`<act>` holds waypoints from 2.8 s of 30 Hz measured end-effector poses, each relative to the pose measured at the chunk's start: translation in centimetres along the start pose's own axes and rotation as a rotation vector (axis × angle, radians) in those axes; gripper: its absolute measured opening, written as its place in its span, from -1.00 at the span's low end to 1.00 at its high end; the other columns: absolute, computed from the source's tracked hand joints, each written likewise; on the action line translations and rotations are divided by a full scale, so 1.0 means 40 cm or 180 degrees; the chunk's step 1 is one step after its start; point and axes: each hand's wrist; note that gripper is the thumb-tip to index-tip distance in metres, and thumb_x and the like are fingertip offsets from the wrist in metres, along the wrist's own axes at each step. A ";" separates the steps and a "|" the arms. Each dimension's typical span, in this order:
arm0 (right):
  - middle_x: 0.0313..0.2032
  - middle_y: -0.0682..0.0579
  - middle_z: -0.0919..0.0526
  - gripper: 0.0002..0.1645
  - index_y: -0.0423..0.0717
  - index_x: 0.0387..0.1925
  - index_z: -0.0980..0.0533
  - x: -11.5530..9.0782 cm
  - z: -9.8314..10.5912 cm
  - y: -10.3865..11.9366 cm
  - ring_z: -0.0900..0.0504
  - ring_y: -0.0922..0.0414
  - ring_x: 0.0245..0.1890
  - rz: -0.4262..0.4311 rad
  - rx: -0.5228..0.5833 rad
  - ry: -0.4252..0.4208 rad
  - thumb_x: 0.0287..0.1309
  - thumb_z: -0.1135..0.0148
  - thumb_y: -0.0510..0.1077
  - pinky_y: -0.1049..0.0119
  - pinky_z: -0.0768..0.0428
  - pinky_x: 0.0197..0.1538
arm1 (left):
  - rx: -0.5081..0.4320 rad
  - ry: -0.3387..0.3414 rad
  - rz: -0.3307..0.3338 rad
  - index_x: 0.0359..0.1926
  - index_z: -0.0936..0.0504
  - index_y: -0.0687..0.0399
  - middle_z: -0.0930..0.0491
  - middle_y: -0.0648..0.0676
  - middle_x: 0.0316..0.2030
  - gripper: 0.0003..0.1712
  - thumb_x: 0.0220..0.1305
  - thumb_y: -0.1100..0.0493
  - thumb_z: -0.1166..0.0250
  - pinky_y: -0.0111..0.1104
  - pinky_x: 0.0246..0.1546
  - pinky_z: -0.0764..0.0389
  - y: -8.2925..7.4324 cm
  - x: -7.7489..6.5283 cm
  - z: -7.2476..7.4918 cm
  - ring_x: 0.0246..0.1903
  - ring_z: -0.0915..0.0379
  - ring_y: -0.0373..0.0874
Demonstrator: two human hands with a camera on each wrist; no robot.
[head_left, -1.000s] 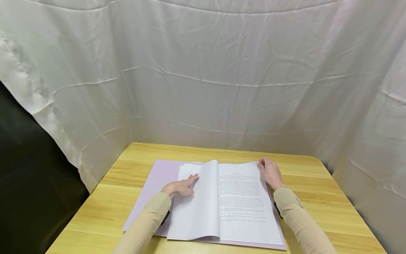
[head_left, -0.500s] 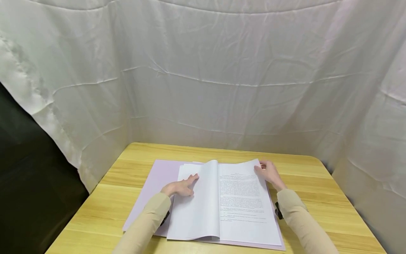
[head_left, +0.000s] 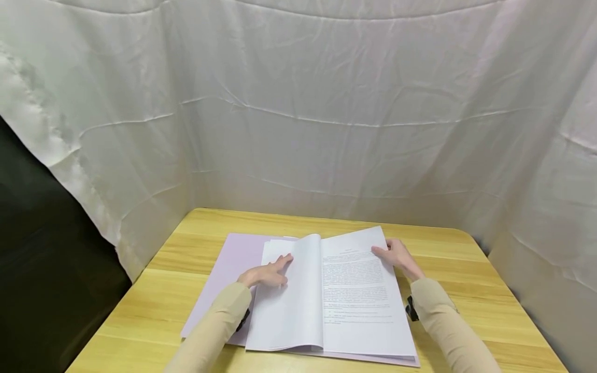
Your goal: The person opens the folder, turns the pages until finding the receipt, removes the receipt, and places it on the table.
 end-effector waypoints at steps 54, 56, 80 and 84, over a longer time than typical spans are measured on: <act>0.59 -0.33 0.16 -0.20 0.26 0.61 0.38 -0.117 -0.103 0.169 -0.02 -0.52 0.49 0.0403 0.1966 0.1548 0.48 0.71 0.40 -0.37 -0.40 0.33 | -0.2039 -0.0162 -0.0941 0.60 0.15 0.22 -0.04 0.25 0.58 -0.23 0.61 -0.01 0.07 0.03 0.62 0.07 -0.125 0.019 0.010 0.58 0.07 0.15; 0.59 -0.32 0.15 -0.20 0.24 0.61 0.36 -0.115 -0.112 0.177 0.00 -0.49 0.51 0.0408 0.1952 0.1546 0.50 0.69 0.38 -0.41 -0.37 0.35 | -0.2312 -0.0055 -0.1016 0.60 0.20 0.24 0.00 0.30 0.58 -0.26 0.64 0.04 0.14 0.05 0.61 0.09 -0.135 0.020 0.013 0.58 0.08 0.20; 0.54 -0.34 -0.10 -0.31 -0.09 0.60 0.05 -0.138 -0.169 0.154 -0.15 -0.37 0.51 0.1014 0.1450 0.1285 0.63 0.43 0.12 -0.28 -0.43 0.37 | -0.2675 -0.0891 -0.0390 0.51 -0.14 0.21 -0.51 0.44 0.20 -0.06 0.12 0.54 -0.29 -0.13 0.01 -0.74 -0.114 0.014 0.013 -0.07 -0.64 -0.04; 0.51 -0.41 -0.12 -0.31 -0.18 0.57 0.01 -0.141 -0.162 0.133 -0.23 -0.42 0.45 0.1078 0.1349 0.1153 0.63 0.40 0.09 -0.29 -0.46 0.34 | -0.2617 -0.1011 -0.0191 0.47 -0.18 0.26 -0.55 0.44 0.16 -0.06 0.09 0.51 -0.37 -0.14 -0.02 -0.75 -0.090 0.016 0.017 -0.12 -0.65 -0.03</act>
Point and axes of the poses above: each hand's wrist, its own x-axis towards the middle knuckle, its own z-axis out of the back of the hand, y = z × x
